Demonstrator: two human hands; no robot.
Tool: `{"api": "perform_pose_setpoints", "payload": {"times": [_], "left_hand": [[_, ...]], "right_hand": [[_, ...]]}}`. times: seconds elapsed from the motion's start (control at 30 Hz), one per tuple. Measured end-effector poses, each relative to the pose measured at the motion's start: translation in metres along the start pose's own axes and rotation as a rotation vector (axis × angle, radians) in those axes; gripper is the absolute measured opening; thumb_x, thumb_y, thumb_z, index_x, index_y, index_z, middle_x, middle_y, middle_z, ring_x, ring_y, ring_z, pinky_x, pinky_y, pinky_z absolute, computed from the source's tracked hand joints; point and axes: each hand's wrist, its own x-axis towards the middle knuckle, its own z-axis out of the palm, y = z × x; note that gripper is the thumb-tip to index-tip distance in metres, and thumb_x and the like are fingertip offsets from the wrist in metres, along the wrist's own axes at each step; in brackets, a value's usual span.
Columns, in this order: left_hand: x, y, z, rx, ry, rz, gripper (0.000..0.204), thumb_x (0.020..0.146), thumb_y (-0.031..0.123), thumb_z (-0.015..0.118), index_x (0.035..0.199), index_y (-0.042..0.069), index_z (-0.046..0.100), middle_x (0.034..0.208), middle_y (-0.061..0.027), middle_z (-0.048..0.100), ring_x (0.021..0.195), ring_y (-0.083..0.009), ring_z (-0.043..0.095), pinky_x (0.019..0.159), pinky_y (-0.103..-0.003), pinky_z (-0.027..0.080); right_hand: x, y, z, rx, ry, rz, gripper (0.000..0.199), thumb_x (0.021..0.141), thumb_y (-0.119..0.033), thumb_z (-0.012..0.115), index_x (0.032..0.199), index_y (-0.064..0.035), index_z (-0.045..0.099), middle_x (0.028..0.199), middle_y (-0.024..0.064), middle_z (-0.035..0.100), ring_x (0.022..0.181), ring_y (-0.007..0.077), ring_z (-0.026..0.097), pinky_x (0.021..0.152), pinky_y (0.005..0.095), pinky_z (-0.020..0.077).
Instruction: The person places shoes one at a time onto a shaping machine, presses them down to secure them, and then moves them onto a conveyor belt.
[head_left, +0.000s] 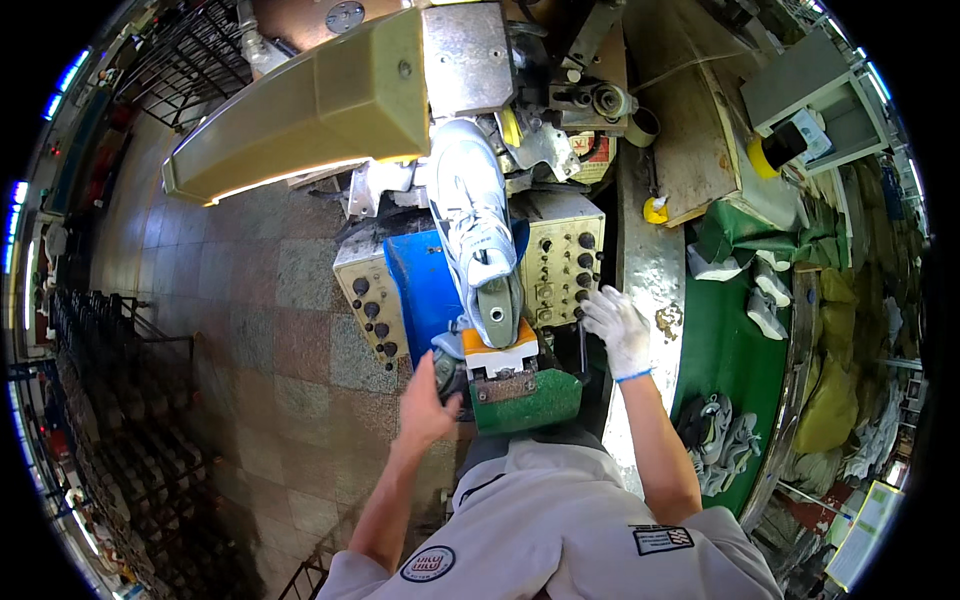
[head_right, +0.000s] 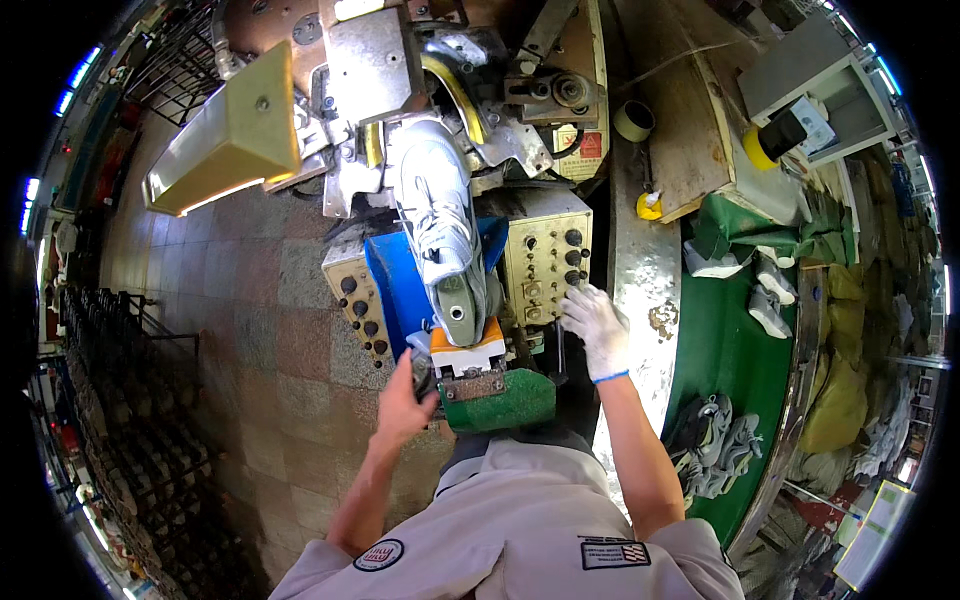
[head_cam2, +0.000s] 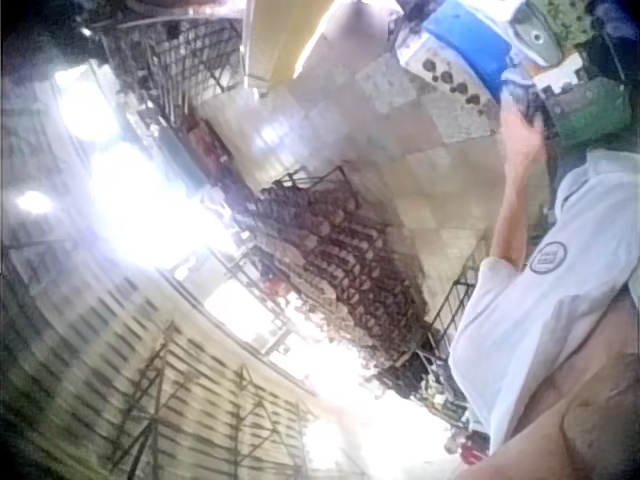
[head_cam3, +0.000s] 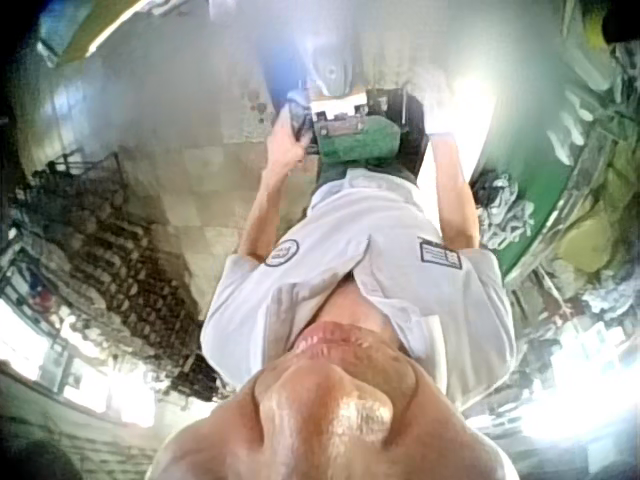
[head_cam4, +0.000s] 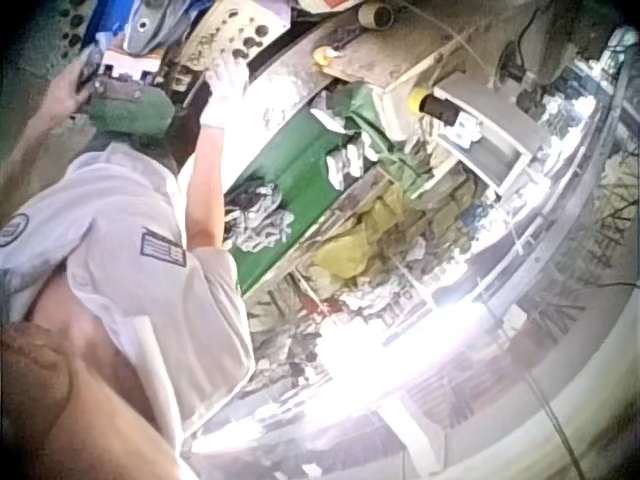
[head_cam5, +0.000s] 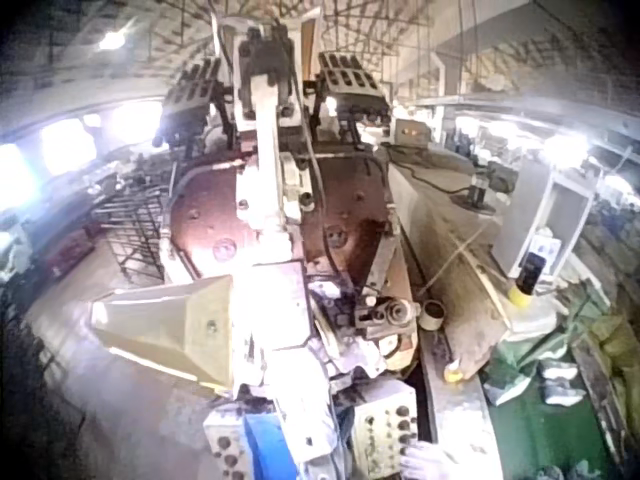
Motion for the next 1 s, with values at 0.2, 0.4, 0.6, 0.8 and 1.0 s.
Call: {"api": "perform_pose_setpoints", "payload": {"times": [0.2, 0.4, 0.6, 0.8, 1.0], "left_hand": [[-0.003, -0.092, 0.12, -0.196, 0.033, -0.253, 0.094, 0.079, 0.03, 0.081, 0.151, -0.005, 0.033, 0.138, -0.0317, 0.054, 0.128, -0.0446, 0.053, 0.106, -0.044, 0.046], [0.03, -0.113, 0.18, -0.047, 0.456, -0.168, 0.051, 0.086, -0.002, 0.059, 0.135, -0.005, 0.048, 0.126, -0.0277, 0.056, 0.116, -0.0464, 0.055, 0.095, -0.048, 0.049], [0.04, -0.04, 0.12, -0.003, 0.632, -0.017, 0.029, 0.084, 0.013, 0.072, 0.111, 0.004, 0.065, 0.096, -0.0131, 0.068, 0.083, -0.0324, 0.069, 0.067, -0.043, 0.054], [0.112, -0.071, 0.14, 0.037, 0.26, 0.016, 0.055, 0.09, 0.019, 0.058, 0.138, -0.005, 0.045, 0.115, -0.0291, 0.064, 0.111, -0.0451, 0.06, 0.095, -0.052, 0.047], [0.103, -0.058, 0.107, -0.066, 0.194, -0.174, 0.066, 0.082, 0.037, 0.067, 0.13, -0.005, 0.053, 0.099, -0.0289, 0.07, 0.094, -0.0464, 0.067, 0.085, -0.053, 0.052]], "right_hand": [[-0.044, -0.028, 0.007, -0.224, 0.117, -0.068, 0.046, 0.105, -0.02, 0.044, 0.139, 0.0112, 0.045, 0.131, 0.0294, 0.059, 0.109, 0.0401, 0.067, 0.082, 0.0453, 0.0601], [-0.05, -0.052, -0.006, -0.452, -0.078, -0.144, 0.044, 0.105, -0.015, 0.042, 0.139, 0.0128, 0.043, 0.131, 0.0289, 0.06, 0.111, 0.0395, 0.067, 0.087, 0.042, 0.0605], [-0.071, -0.055, -0.043, -0.463, 0.2, -0.015, 0.047, 0.103, -0.021, 0.051, 0.139, 0.0102, 0.046, 0.132, 0.0269, 0.06, 0.113, 0.0393, 0.066, 0.085, 0.0434, 0.0592], [-0.059, -0.041, -0.037, -0.469, 0.122, 0.081, 0.051, 0.104, -0.02, 0.051, 0.142, 0.0122, 0.041, 0.133, 0.029, 0.058, 0.115, 0.0414, 0.065, 0.086, 0.0462, 0.0591], [-0.054, -0.047, -0.034, -0.525, 0.068, 0.055, 0.054, 0.101, -0.021, 0.055, 0.141, 0.0127, 0.042, 0.134, 0.0295, 0.058, 0.115, 0.0421, 0.064, 0.089, 0.0484, 0.0573]]}}
